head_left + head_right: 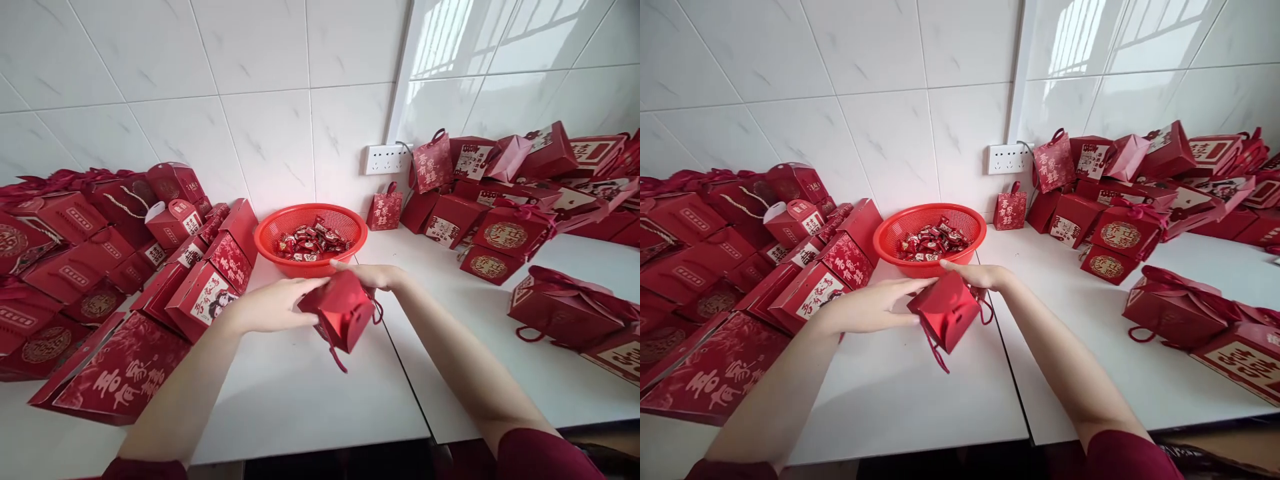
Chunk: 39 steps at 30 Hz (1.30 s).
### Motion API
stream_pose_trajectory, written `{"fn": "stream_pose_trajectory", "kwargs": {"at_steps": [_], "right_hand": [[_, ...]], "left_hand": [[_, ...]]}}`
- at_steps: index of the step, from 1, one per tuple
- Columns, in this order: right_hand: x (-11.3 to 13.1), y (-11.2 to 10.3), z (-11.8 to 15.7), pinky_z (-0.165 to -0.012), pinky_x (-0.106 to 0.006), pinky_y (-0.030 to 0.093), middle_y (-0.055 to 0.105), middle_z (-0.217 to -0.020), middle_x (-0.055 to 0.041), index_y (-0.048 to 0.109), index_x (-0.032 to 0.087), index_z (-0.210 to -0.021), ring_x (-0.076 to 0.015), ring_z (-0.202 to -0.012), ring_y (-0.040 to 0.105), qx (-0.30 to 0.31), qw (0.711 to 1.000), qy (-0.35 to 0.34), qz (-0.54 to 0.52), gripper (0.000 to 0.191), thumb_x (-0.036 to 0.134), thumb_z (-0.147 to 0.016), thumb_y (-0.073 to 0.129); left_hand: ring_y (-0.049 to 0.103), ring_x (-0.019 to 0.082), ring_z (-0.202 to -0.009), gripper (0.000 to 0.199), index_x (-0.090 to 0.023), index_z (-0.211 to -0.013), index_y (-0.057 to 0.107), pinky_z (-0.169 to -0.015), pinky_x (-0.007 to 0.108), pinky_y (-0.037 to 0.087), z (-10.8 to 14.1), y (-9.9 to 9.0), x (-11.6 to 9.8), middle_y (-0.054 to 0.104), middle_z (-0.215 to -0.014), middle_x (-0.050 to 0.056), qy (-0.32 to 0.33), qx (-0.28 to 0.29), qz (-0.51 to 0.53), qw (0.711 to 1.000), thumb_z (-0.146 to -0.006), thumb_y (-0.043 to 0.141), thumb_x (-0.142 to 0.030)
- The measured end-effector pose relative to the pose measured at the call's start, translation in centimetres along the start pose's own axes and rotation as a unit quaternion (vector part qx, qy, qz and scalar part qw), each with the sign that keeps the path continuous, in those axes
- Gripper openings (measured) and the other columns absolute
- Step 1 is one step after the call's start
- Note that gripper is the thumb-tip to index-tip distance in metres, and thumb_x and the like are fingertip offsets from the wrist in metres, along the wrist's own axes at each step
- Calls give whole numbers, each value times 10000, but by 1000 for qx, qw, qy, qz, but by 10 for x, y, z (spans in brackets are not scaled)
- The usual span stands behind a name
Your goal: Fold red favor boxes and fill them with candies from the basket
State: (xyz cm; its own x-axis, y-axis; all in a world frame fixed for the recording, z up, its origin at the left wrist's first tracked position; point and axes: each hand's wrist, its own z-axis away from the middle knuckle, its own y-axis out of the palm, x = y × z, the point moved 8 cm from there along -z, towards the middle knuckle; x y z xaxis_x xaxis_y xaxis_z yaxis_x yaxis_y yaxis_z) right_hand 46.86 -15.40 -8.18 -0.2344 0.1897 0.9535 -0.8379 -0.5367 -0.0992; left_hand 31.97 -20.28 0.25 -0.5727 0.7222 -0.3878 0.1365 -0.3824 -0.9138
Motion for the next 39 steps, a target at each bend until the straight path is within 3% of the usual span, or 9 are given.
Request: {"fn": "stream_pose_trajectory", "kwargs": {"at_steps": [3, 8, 11, 14, 19, 25, 30, 34, 39], "right_hand": [[-6, -6, 2, -519, -289, 560, 704, -990, -145, 589, 181, -1234, -206, -634, 687, -3, 995, 79, 62, 757, 779, -861, 310], [16, -10, 4, -700, -297, 553, 606, -1261, -139, 585, 191, -1252, -233, -936, 648, -85, 974, 22, 208, 646, 683, -925, 322], [27, 7, 9, -770, -281, 513, 647, -1185, -70, 630, 216, -1153, -207, -969, 621, -60, 962, -25, 265, 481, 571, -962, 369], [32, 18, 18, -670, -283, 458, 685, -971, -54, 653, 190, -903, -191, -820, 612, -61, 924, -12, 377, 371, 495, -939, 445], [50, 27, 33, -590, -262, 370, 649, -834, -19, 581, 187, -805, -153, -718, 547, -121, 864, -58, 485, 124, 306, -829, 602], [56, 56, 40, -667, -233, 436, 613, -1023, -18, 597, 209, -1014, -137, -813, 560, 5, 895, -148, 421, 254, 184, -765, 634], [50, 70, 37, -746, -256, 445, 591, -1095, -39, 595, 205, -1108, -175, -931, 550, 58, 880, -149, 447, 404, 146, -716, 675], [51, 77, 38, -663, -230, 441, 584, -1055, -36, 567, 195, -1105, -151, -841, 556, 94, 899, -149, 401, 403, 228, -728, 707], [61, 83, 49, -529, -207, 320, 519, -747, 44, 472, 193, -765, -92, -620, 438, 60, 885, -168, 430, 193, 106, -705, 635]], "left_hand": [[635, 223, -1105, 509, -316, -1425, 423, -885, 285, 485, 7, -2, 27, 600, -1331, 19, -85, 29, 2, 996, -926, 442, -412], [573, 231, -1197, 543, -285, -1416, 433, -943, 296, 436, 7, -5, 43, 572, -1363, 47, -145, 6, 35, 989, -940, 370, -538], [634, 242, -1044, 573, -270, -1318, 526, -828, 293, 462, 1, 0, 40, 643, -1243, 55, -140, 7, 22, 990, -884, 418, -627], [645, 252, -975, 630, -248, -1309, 532, -760, 287, 455, -3, 6, 43, 656, -1199, 73, -145, 18, -8, 989, -817, 515, -640], [626, 196, -876, 356, -256, -1120, 638, -703, 259, 411, -7, 5, 37, 684, -1068, 31, -86, 17, 0, 996, -888, 460, -460], [414, 121, -502, 539, -167, -593, 549, -493, 293, 240, -7, -9, 59, 536, -608, 19, -153, -1, -16, 988, -908, 352, -557], [572, 141, -647, 419, -160, -685, 622, -601, 248, 392, -19, 8, 82, 656, -742, 36, -188, 50, 96, 976, -894, 384, -435], [618, 180, -661, 372, -148, -726, 646, -619, 265, 436, -20, 29, 88, 678, -721, 69, -216, 120, 103, 964, -876, 422, -404], [616, 209, -858, 240, -193, -916, 688, -719, 289, 417, -14, 4, 70, 701, -980, 69, -199, -27, -3, 980, -839, 495, -311]]}}
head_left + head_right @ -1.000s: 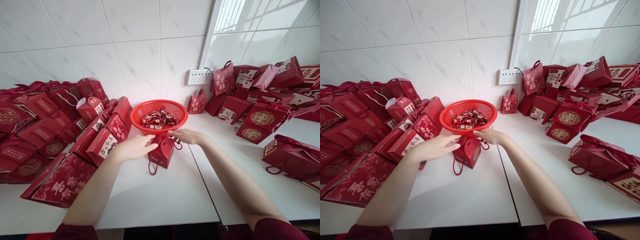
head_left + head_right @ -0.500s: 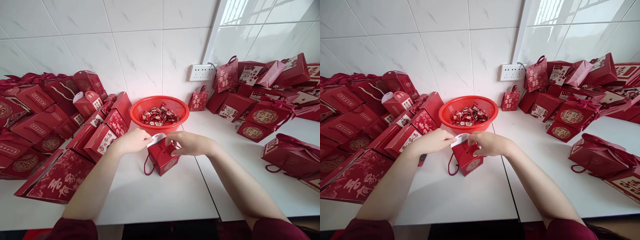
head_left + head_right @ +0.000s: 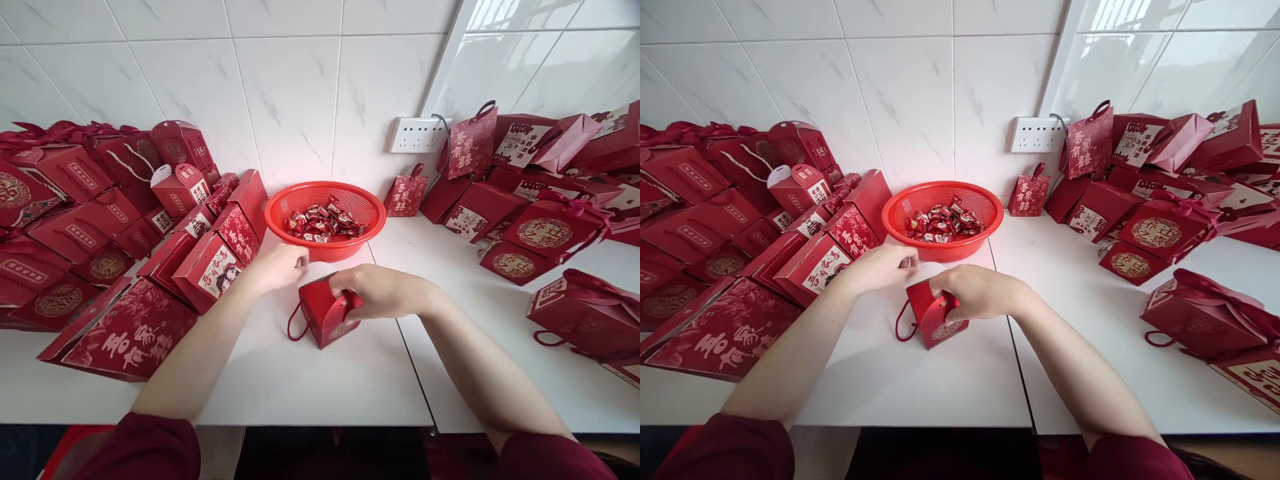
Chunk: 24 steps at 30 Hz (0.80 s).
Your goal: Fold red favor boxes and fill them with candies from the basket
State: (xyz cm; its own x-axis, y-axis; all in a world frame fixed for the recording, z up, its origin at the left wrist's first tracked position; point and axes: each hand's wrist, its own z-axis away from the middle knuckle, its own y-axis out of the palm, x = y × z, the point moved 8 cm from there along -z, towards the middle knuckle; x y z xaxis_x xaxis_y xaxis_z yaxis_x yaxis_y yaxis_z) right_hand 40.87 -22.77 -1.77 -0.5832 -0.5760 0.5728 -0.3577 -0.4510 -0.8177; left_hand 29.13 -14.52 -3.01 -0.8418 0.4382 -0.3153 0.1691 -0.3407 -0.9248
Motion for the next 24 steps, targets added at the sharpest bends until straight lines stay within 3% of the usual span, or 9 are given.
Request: {"fn": "stream_pose_trajectory", "kwargs": {"at_steps": [2, 4, 7, 9, 12, 16, 18, 20, 24], "right_hand": [[14, 1, 4, -524, -214, 279, 462, -683, 54, 394, 188, -687, -86, -587, 370, -18, 999, -31, 28, 220, 22, -694, 538], [27, 2, 9, -523, -230, 243, 424, -660, 52, 346, 183, -666, -90, -569, 307, -37, 996, -50, 68, 248, -27, -670, 477], [41, 5, 14, -520, -254, 205, 423, -661, 44, 339, 179, -667, -97, -547, 251, -48, 988, -46, 136, 249, -41, -710, 448], [47, 9, 14, -511, -268, 188, 464, -680, 31, 390, 176, -686, -101, -534, 253, -36, 983, -32, 177, 225, -24, -773, 443], [55, 22, 11, -498, -296, 171, 560, -757, -12, 501, 168, -765, -117, -542, 346, 1, 973, -7, 231, 181, 10, -833, 443], [72, 55, 3, -504, -310, 249, 636, -892, -63, 572, 148, -938, -180, -672, 554, 38, 970, -18, 241, 172, 47, -817, 503], [73, 71, -1, -494, -317, 289, 643, -889, -72, 575, 134, -981, -216, -680, 594, 56, 968, -4, 245, 191, 136, -792, 602], [69, 76, -5, -511, -329, 343, 650, -938, -86, 572, 143, -1029, -262, -729, 623, 60, 970, 23, 236, 343, 369, -796, 684], [63, 64, -4, -606, -343, 409, 669, -944, -83, 608, 180, -983, -275, -766, 631, 50, 987, 23, 148, 623, 753, -738, 573]], "left_hand": [[613, 185, -903, 288, -232, -963, 711, -754, 272, 410, 8, -4, -14, 709, -996, 37, 59, -27, -3, 998, -827, 459, -204], [616, 166, -798, 313, -225, -904, 738, -704, 265, 401, 13, 0, -24, 719, -876, 35, 113, -11, -2, 994, -798, 452, -154], [522, 134, -567, 261, -179, -729, 705, -558, 277, 319, 14, 7, -27, 648, -643, 29, 127, 7, -5, 992, -827, 476, -255], [438, 116, -502, 374, -162, -620, 631, -514, 288, 245, 10, 7, -26, 566, -546, 15, 121, -11, -13, 992, -872, 452, -371], [405, 113, -499, 449, -157, -566, 557, -519, 297, 212, 3, 7, -29, 524, -525, 11, 121, -48, -27, 991, -902, 411, -418], [460, 140, -527, 457, -174, -592, 591, -534, 295, 228, 6, 10, -33, 597, -583, 28, 121, -71, -66, 988, -884, 453, -497], [520, 161, -574, 450, -189, -638, 645, -547, 290, 255, 11, 12, -35, 656, -648, 38, 127, -57, -71, 988, -867, 484, -542], [578, 175, -640, 382, -215, -718, 705, -573, 283, 295, 17, 15, -37, 708, -741, 40, 145, -30, -55, 987, -860, 522, -518], [574, 154, -603, 336, -224, -712, 727, -558, 277, 304, 22, 19, -41, 713, -708, 26, 182, 25, -44, 982, -892, 516, -416]]}}
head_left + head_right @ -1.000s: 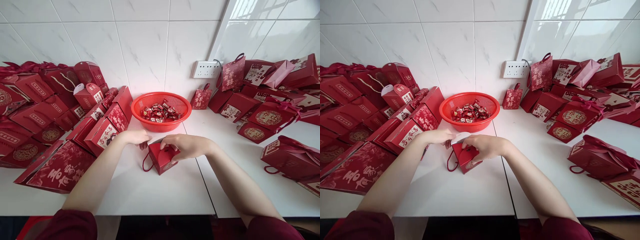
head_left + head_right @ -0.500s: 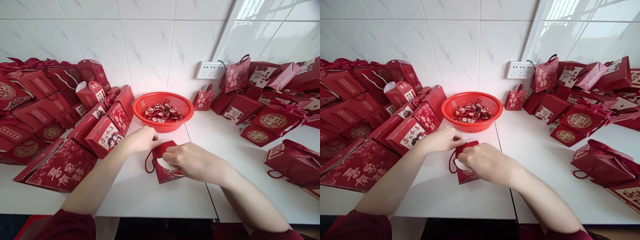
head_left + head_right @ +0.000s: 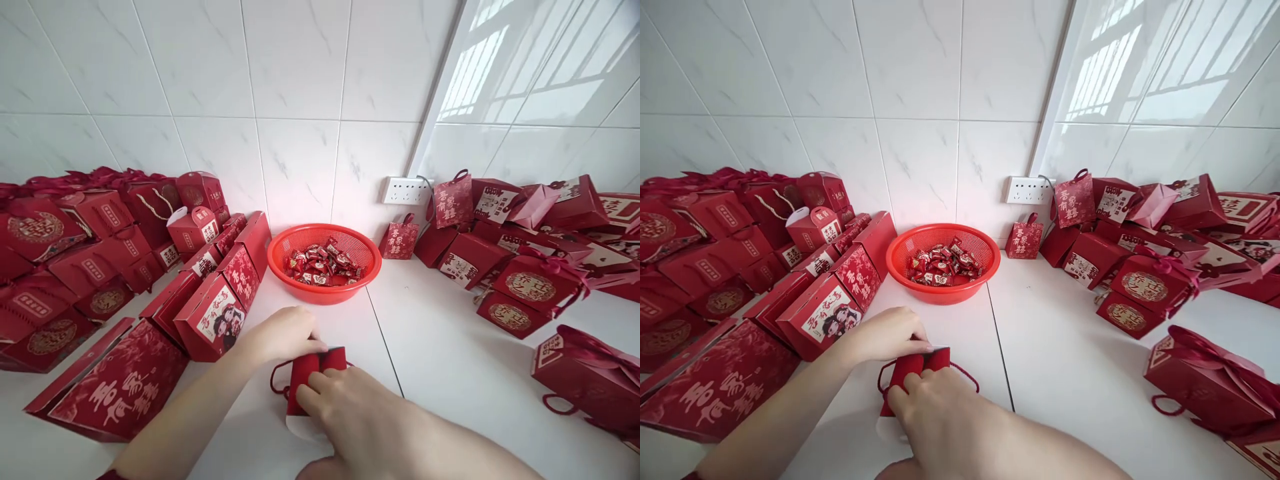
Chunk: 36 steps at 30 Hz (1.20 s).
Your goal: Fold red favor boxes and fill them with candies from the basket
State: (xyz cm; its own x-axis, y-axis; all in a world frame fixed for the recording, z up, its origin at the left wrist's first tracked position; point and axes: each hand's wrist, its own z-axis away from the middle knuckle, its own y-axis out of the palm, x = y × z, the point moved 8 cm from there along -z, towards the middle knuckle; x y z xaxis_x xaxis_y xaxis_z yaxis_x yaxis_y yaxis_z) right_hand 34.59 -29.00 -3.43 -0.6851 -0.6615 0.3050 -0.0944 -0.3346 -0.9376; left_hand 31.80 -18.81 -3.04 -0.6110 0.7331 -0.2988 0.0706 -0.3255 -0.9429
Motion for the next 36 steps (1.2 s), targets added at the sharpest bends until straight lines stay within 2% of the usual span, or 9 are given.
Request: {"fn": "stream_pose_trajectory", "kwargs": {"at_steps": [4, 9, 12, 16, 23, 26, 29, 31, 36], "right_hand": [[-8, -14, 5, -629, -314, 378, 695, -835, -85, 660, 170, -887, -218, -691, 619, -20, 997, -28, -70, 670, 746, -885, 320], [-27, -31, 11, -622, -310, 327, 675, -728, -73, 656, 158, -733, -182, -658, 589, -68, 997, 6, -30, 600, 421, -1031, 207], [-36, -33, 13, -604, -307, 308, 676, -764, -62, 654, 162, -776, -188, -697, 591, -62, 998, 13, 24, 373, 250, -980, 354], [-45, -24, 7, -592, -290, 317, 679, -859, -67, 652, 163, -866, -204, -791, 604, -22, 999, 20, 44, 114, 140, -860, 541], [-46, -14, -16, -666, -292, 385, 677, -905, -77, 631, 135, -935, -210, -829, 616, -97, 991, -14, 89, 287, -36, -749, 493], [-45, -12, -19, -672, -298, 394, 688, -891, -72, 648, 144, -874, -210, -820, 625, -101, 991, -20, 80, 257, -19, -762, 484], [-47, -11, -15, -650, -303, 393, 689, -802, -65, 672, 159, -766, -209, -755, 627, -59, 997, -3, 45, 176, 90, -819, 519], [-47, -13, -10, -674, -309, 411, 700, -835, -69, 704, 169, -829, -224, -787, 635, -37, 999, 2, 1, 140, 226, -842, 576], [-48, -16, -6, -792, -374, 447, 696, -1048, -114, 694, 184, -1093, -283, -930, 630, -38, 998, -1, -58, 458, 555, -888, 522]], "left_hand": [[554, 160, -569, 401, -182, -620, 670, -544, 291, 278, -5, -2, -6, 665, -619, 40, 17, -10, -66, 998, -916, 485, -379], [635, 202, -742, 333, -186, -783, 698, -628, 272, 362, -10, -17, -1, 700, -759, 67, -39, -74, -82, 993, -940, 446, -338], [644, 208, -790, 321, -198, -899, 692, -663, 269, 386, -11, -25, 5, 705, -813, 70, -58, -111, -59, 990, -958, 416, -351], [632, 209, -735, 327, -186, -815, 655, -616, 277, 354, -14, -23, 10, 696, -784, 71, -64, -115, -84, 988, -962, 405, -337], [639, 236, -750, 349, -190, -835, 630, -590, 301, 347, -14, -9, 19, 692, -801, 83, -158, -104, -72, 979, -935, 402, -435], [642, 264, -769, 294, -180, -924, 601, -621, 336, 381, -20, 5, 16, 688, -837, 114, -182, -93, -85, 975, -919, 390, -384], [629, 257, -876, 187, -197, -977, 573, -727, 357, 421, -29, 20, 6, 680, -959, 98, -132, -69, -71, 986, -857, 474, -301], [602, 249, -965, 203, -210, -1004, 561, -815, 363, 421, -31, 25, 3, 657, -1045, 83, -103, -64, -60, 991, -812, 523, -263], [563, 249, -1017, 367, -225, -1133, 526, -883, 390, 413, -27, 25, 3, 610, -1079, 81, -53, -69, -26, 996, -766, 539, -216]]}}
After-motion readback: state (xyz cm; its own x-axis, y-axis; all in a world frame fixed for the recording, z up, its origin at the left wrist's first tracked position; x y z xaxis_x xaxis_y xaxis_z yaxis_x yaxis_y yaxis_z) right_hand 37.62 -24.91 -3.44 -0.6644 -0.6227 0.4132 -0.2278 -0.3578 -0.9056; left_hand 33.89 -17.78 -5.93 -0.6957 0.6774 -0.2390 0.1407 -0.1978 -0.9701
